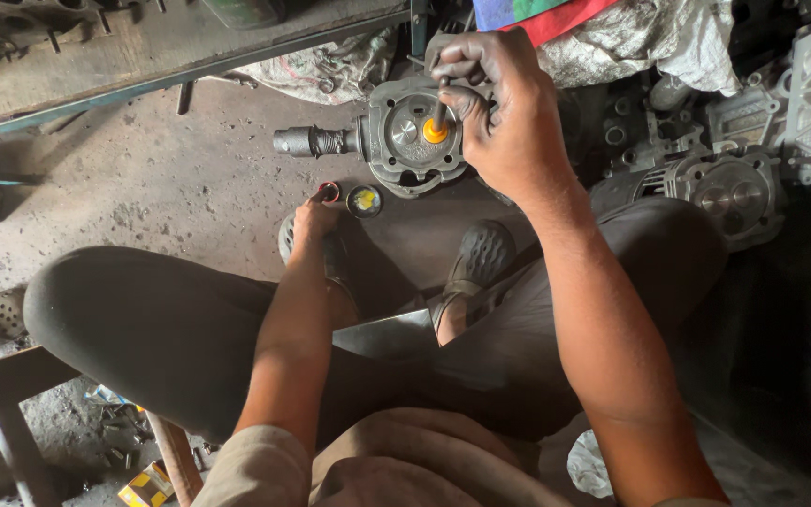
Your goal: The person prepares engine components by cleaning valves and applying a substance from an orange container using a small brush, before inserting them into a cylinder head.
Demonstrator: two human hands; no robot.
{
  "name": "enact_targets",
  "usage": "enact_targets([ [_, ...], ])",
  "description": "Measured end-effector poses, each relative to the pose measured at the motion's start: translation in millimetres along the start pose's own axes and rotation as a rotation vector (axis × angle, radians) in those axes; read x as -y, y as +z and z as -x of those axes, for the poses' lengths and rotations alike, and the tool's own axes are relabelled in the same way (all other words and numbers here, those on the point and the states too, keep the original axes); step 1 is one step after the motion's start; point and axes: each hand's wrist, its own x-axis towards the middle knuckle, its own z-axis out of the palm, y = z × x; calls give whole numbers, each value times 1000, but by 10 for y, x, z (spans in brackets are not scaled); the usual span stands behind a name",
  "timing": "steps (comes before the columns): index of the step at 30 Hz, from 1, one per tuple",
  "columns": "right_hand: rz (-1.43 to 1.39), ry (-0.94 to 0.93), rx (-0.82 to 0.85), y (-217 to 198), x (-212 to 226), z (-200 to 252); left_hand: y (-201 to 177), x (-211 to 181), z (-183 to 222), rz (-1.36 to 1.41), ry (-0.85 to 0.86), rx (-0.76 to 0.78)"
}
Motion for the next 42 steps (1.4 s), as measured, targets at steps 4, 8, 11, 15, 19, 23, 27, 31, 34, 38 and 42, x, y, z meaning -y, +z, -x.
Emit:
enact_targets([
  [4, 47, -22, 2, 4, 17, -4, -31, -27, 31, -21, -14, 20],
  [8, 107, -60, -10, -11, 42, -18, -87, -97, 85, -46, -17, 41],
  [11, 81, -35, 7, -14, 55, -16, -111, -124, 142, -47, -20, 38],
  [15, -30, 0, 53, 13, 40, -14, -147, -149, 178, -39, -33, 48],
  [19, 81, -31, 18, 40, 2, -24, -158, -190, 170, -14, -105, 88],
  [23, 23, -10, 25, 61, -21, -18, -144, -188, 168, -42, -115, 72],
  [27, 23, -19, 36, 56, -19, -13, -151, -195, 140, -43, -100, 88],
  [31, 114, -62, 63, 55, -17, 7, -128, -176, 107, -65, -108, 82],
  [34, 142, -66, 49, 62, -30, 8, -107, -159, 73, -52, -88, 76],
  [38, 168, -46, 17, 112, -61, 17, -91, -96, 46, -30, -88, 74],
  [42, 192, -24, -13, 129, -104, 28, -74, -114, 11, -24, -63, 96],
])
